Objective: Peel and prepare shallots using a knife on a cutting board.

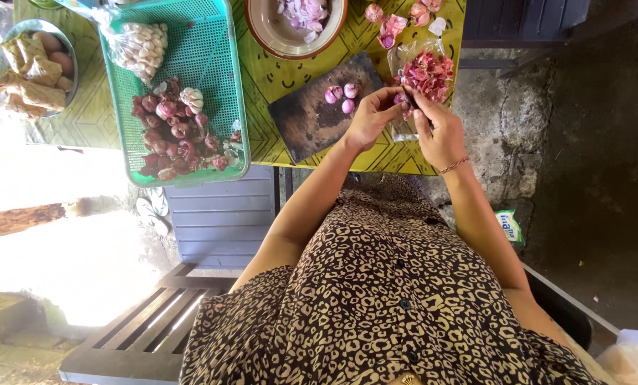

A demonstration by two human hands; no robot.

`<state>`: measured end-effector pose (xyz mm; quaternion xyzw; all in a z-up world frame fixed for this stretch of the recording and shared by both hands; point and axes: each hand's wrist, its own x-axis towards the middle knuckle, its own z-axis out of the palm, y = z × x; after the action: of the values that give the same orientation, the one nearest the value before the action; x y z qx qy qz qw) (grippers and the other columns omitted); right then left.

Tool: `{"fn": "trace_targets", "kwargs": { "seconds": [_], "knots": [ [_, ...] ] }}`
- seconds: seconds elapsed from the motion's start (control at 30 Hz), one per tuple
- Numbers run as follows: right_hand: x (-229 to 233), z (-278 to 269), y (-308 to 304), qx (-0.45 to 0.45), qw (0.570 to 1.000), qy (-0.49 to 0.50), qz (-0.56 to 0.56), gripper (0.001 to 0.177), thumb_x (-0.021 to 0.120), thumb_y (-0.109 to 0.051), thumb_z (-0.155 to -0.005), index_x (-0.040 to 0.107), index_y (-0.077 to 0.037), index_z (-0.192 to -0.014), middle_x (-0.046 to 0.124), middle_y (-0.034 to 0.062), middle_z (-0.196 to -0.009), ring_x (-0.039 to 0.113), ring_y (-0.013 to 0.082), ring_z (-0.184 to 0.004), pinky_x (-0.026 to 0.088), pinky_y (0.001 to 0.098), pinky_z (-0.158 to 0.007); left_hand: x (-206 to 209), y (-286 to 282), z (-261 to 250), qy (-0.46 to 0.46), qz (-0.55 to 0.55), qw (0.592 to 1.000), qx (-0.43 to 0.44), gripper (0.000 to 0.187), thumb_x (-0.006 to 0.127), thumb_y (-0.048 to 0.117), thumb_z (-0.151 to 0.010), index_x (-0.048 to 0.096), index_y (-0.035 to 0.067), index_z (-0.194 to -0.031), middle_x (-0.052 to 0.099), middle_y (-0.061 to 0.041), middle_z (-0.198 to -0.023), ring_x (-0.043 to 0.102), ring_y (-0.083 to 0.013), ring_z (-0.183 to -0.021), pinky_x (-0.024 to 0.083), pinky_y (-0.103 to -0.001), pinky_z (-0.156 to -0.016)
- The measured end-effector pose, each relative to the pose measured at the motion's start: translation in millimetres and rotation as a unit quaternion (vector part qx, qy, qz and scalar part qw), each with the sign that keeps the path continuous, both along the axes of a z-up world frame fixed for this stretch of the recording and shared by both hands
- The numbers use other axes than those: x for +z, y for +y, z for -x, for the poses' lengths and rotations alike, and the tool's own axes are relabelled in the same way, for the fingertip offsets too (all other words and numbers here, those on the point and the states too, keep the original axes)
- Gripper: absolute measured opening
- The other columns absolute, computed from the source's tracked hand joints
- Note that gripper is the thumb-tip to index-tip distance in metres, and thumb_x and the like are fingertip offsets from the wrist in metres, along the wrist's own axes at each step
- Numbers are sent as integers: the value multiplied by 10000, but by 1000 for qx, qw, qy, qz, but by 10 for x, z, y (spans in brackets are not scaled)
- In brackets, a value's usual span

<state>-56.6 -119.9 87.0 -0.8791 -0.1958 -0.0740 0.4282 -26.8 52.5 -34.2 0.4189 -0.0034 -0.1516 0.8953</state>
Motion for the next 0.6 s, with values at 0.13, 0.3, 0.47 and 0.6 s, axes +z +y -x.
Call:
{"fn": "trace_targets", "kwargs": {
  "seconds": [0.13, 0.3, 0.47, 0.6],
  "knots": [
    [-58, -38, -11, -1, 999, -18, 29, 321, 638, -93, -1084, 690, -63, -1399, 735, 197, -1068, 708, 321, -895, 549, 394, -755, 35, 32, 4, -6, -29, 1000, 1, 364, 717, 21, -985, 626, -50, -1330, 713, -82, -1169, 676, -149, -1027, 584, -318, -956],
    [-498, -165, -129, -68, 974, 204, -68, 332, 545, -150, -1125, 632, -122, -1444, 729, 65, -967, 680, 111, -761, 505, 289, -612, 195, 59, 16, -11, -65, 998, 4, 403, 721, 1, -972, 619, -23, -1361, 718, -64, -1147, 654, -118, -1015, 555, -270, -932],
    [-406, -77, -79, -57, 953, 259, -145, 406, 515, -172, -1104, 596, -149, -1501, 683, 24, -906, 525, 93, -628, 433, 270, -543, 174, 78, 39, -6, -113, 993, 23, 384, 715, -54, -968, 619, -27, -1339, 706, -58, -1146, 656, -118, -1020, 568, -272, -928],
    [-1018, -150, -299, -74, 967, 238, -41, 244, 594, -216, -1214, 730, -18, -1256, 680, 84, -855, 565, 97, -736, 464, 297, -663, 34, 33, 32, -31, -84, 995, 35, 438, 672, -54, -1009, 609, -7, -1440, 678, -43, -1194, 610, -96, -1048, 536, -256, -936]
  ]
}}
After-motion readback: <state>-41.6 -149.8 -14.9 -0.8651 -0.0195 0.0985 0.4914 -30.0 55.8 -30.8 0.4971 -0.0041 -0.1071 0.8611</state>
